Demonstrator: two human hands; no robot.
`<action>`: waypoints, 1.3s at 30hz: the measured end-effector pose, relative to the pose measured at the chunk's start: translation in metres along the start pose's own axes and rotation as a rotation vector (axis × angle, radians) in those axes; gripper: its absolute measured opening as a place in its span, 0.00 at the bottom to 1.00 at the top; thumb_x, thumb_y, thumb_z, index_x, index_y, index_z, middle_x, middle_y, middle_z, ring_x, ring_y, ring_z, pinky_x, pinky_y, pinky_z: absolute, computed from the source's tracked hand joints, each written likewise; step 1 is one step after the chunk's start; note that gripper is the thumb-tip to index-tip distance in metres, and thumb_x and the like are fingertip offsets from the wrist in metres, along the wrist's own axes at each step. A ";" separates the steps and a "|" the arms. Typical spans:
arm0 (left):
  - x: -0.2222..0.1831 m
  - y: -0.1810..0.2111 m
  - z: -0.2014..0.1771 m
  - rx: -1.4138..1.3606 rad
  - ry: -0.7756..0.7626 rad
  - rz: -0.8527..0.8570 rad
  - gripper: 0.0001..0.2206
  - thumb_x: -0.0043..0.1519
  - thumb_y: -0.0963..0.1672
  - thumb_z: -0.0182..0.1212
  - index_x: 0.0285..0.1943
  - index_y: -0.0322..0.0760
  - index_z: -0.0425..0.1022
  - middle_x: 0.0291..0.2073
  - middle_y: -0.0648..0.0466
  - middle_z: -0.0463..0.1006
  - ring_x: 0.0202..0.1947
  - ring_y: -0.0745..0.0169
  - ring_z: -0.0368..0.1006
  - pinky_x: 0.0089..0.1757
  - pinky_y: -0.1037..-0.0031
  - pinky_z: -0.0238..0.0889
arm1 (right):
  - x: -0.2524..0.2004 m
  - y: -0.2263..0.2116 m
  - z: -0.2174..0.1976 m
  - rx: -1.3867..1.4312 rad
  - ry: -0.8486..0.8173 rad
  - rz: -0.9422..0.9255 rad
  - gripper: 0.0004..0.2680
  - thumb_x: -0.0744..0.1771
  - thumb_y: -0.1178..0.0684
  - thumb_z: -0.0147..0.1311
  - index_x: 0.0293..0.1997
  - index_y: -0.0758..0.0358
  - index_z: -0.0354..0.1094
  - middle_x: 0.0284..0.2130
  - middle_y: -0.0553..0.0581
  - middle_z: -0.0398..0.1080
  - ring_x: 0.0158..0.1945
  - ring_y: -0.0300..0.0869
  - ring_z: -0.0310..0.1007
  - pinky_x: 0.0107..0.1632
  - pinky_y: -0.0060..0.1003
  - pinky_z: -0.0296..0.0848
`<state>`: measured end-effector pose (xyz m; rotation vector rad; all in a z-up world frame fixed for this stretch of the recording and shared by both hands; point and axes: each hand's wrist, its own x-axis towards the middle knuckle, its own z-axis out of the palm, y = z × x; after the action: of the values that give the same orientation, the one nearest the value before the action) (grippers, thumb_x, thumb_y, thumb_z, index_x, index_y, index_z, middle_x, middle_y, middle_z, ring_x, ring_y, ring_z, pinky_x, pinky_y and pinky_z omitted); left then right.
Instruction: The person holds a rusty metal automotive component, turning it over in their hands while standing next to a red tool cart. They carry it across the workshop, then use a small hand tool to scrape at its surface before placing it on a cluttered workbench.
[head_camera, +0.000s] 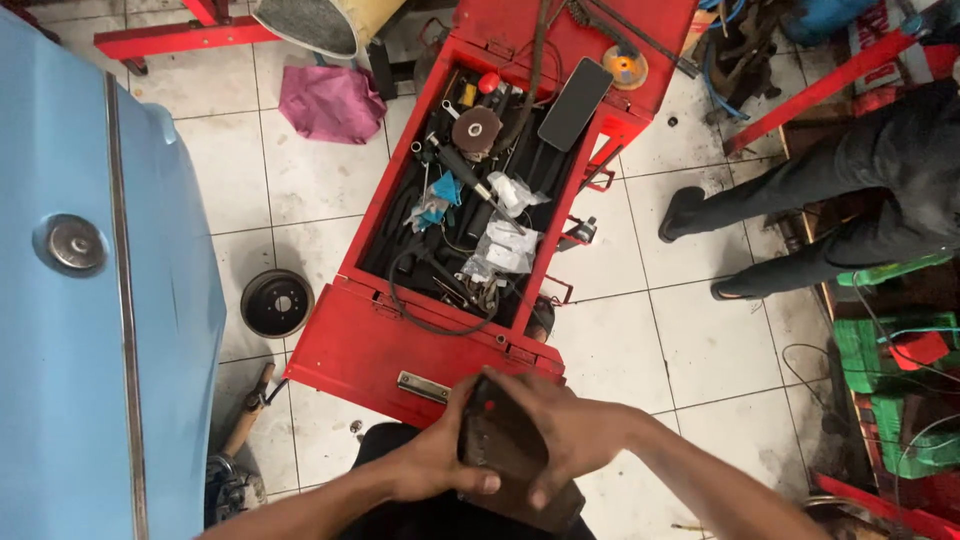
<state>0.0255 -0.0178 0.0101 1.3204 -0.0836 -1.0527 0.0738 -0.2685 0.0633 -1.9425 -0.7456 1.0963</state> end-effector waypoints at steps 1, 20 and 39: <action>0.006 0.006 -0.004 0.037 -0.044 -0.012 0.63 0.47 0.51 0.76 0.79 0.40 0.18 0.76 0.43 0.50 0.77 0.48 0.48 0.69 0.65 0.44 | 0.003 -0.002 -0.003 -0.018 -0.100 0.100 0.58 0.50 0.31 0.73 0.80 0.60 0.24 0.66 0.73 0.53 0.68 0.65 0.57 0.67 0.52 0.61; 0.065 -0.022 -0.041 -0.141 -0.235 -0.389 0.59 0.49 0.64 0.62 0.81 0.43 0.27 0.78 0.43 0.43 0.78 0.46 0.39 0.68 0.52 0.41 | 0.033 0.060 0.007 0.408 -0.215 0.300 0.47 0.57 0.34 0.62 0.79 0.59 0.27 0.73 0.70 0.47 0.76 0.54 0.49 0.71 0.44 0.56; 0.050 -0.063 -0.043 -0.160 -0.202 -0.309 0.51 0.55 0.65 0.51 0.82 0.44 0.30 0.78 0.44 0.43 0.78 0.49 0.39 0.68 0.57 0.42 | 0.020 0.067 0.024 0.411 -0.144 0.279 0.48 0.58 0.32 0.62 0.80 0.58 0.25 0.75 0.72 0.42 0.78 0.55 0.44 0.73 0.45 0.51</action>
<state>0.0423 -0.0116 -0.0792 1.1004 0.0548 -1.4247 0.0693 -0.2808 -0.0095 -1.6558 -0.2911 1.4430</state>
